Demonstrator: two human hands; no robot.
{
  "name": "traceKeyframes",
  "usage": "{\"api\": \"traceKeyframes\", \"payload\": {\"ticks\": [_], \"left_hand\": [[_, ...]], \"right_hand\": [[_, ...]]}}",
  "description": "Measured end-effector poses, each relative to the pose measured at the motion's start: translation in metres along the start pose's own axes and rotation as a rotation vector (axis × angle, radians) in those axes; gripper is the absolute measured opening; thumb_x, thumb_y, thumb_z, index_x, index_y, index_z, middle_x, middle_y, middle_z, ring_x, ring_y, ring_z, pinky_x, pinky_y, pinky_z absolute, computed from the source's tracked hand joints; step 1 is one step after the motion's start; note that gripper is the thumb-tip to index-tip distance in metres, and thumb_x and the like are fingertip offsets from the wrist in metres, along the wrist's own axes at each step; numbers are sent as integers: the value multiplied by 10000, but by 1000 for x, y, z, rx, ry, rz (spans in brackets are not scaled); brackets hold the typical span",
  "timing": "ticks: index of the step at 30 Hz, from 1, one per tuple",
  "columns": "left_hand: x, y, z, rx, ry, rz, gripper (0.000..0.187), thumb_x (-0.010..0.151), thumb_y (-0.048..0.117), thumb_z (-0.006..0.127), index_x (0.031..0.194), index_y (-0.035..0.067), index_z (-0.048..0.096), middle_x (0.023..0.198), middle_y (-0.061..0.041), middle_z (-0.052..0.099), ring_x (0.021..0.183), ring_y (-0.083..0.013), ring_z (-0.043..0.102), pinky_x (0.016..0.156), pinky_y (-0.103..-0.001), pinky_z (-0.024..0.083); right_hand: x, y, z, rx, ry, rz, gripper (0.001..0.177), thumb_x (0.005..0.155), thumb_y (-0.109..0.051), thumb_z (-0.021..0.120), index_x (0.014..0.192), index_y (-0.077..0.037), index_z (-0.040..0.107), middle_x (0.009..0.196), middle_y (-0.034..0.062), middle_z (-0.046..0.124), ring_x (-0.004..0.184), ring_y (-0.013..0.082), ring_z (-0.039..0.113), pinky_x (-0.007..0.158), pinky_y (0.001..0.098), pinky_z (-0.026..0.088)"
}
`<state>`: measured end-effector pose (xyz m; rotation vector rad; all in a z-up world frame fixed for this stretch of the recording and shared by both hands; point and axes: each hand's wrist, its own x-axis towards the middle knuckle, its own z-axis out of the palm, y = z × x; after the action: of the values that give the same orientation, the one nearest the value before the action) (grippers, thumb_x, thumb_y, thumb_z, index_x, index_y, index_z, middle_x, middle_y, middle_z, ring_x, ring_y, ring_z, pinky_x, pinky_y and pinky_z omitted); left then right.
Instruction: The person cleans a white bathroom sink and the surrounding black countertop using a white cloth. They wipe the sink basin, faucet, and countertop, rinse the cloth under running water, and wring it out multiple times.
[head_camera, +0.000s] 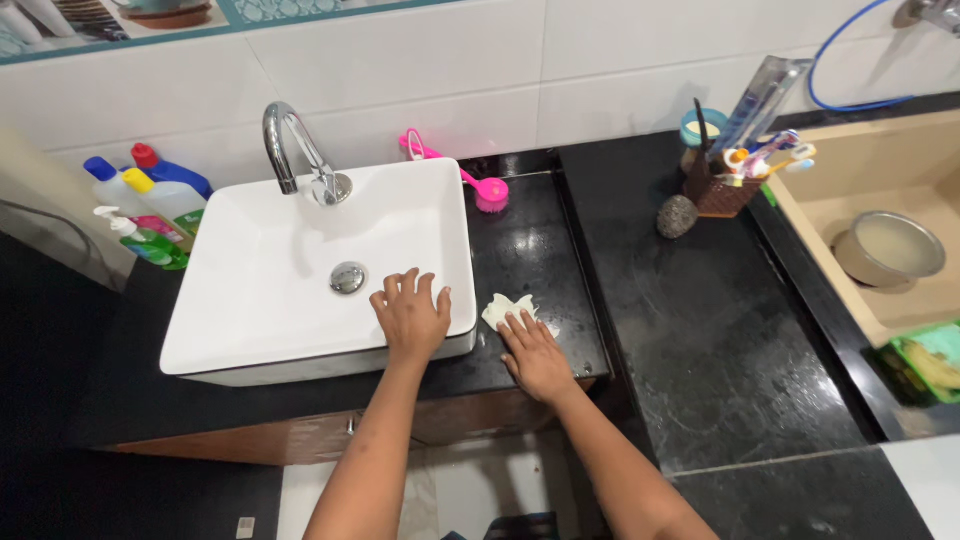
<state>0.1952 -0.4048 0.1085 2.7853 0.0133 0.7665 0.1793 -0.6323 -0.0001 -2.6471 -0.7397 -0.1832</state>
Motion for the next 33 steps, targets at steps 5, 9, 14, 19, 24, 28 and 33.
{"api": "traceKeyframes", "payload": {"ticks": [5, 9, 14, 19, 24, 28, 33], "left_hand": [[5, 7, -5, -65, 32, -120, 264, 904, 309, 683, 1050, 106, 767, 1242, -95, 684, 1187, -309, 543, 981, -492, 394], [6, 11, -10, -102, -28, -306, 218, 947, 291, 665, 1025, 110, 758, 1173, -62, 700, 1183, -279, 562, 992, -458, 421], [10, 15, -14, -102, 4, -268, 181, 918, 255, 671, 958, 110, 772, 1189, -79, 696, 1184, -276, 560, 969, -459, 418], [13, 15, -15, -129, 6, -273, 185, 895, 252, 674, 946, 106, 776, 1182, -68, 704, 1194, -268, 558, 972, -451, 413], [14, 17, -17, -98, -6, -272, 206, 900, 265, 664, 958, 103, 778, 1192, -77, 703, 1205, -266, 553, 997, -456, 395], [17, 18, -18, -109, -11, -288, 225, 897, 276, 668, 965, 90, 775, 1196, -78, 706, 1211, -268, 548, 1014, -463, 380], [16, 18, -18, -103, -6, -293, 224, 893, 289, 676, 959, 98, 774, 1183, -71, 708, 1195, -263, 556, 1004, -463, 383]], "right_hand": [[51, 17, 16, 43, -16, 27, 526, 985, -336, 582, 1460, -128, 492, 1575, 111, 417, 1489, 346, 296, 1200, 499, 258], [97, 33, 43, 85, 20, 54, 341, 958, -202, 569, 1286, -111, 600, 1527, 74, 510, 1455, 323, 397, 1164, 488, 337], [171, 68, 85, 342, 97, 374, 190, 1017, -172, 555, 1148, -111, 679, 1259, 97, 693, 1238, 304, 612, 1048, 404, 482], [273, 95, 103, 1302, 415, 749, 274, 999, -176, 555, 1230, -61, 645, 1228, 179, 699, 1119, 302, 652, 942, 392, 522], [325, 82, 73, 1829, 21, 337, 636, 1051, -541, 370, 1556, -159, 429, 1566, 86, 492, 1426, 245, 463, 1165, 391, 370], [329, 63, 49, 1737, -89, 474, 759, 999, -672, 266, 1605, -218, 323, 1634, 72, 379, 1487, 260, 369, 1194, 432, 334], [270, 29, 49, 1702, -80, 554, 834, 964, -729, 204, 1616, -216, 290, 1646, 99, 365, 1484, 281, 374, 1174, 440, 351]]}}
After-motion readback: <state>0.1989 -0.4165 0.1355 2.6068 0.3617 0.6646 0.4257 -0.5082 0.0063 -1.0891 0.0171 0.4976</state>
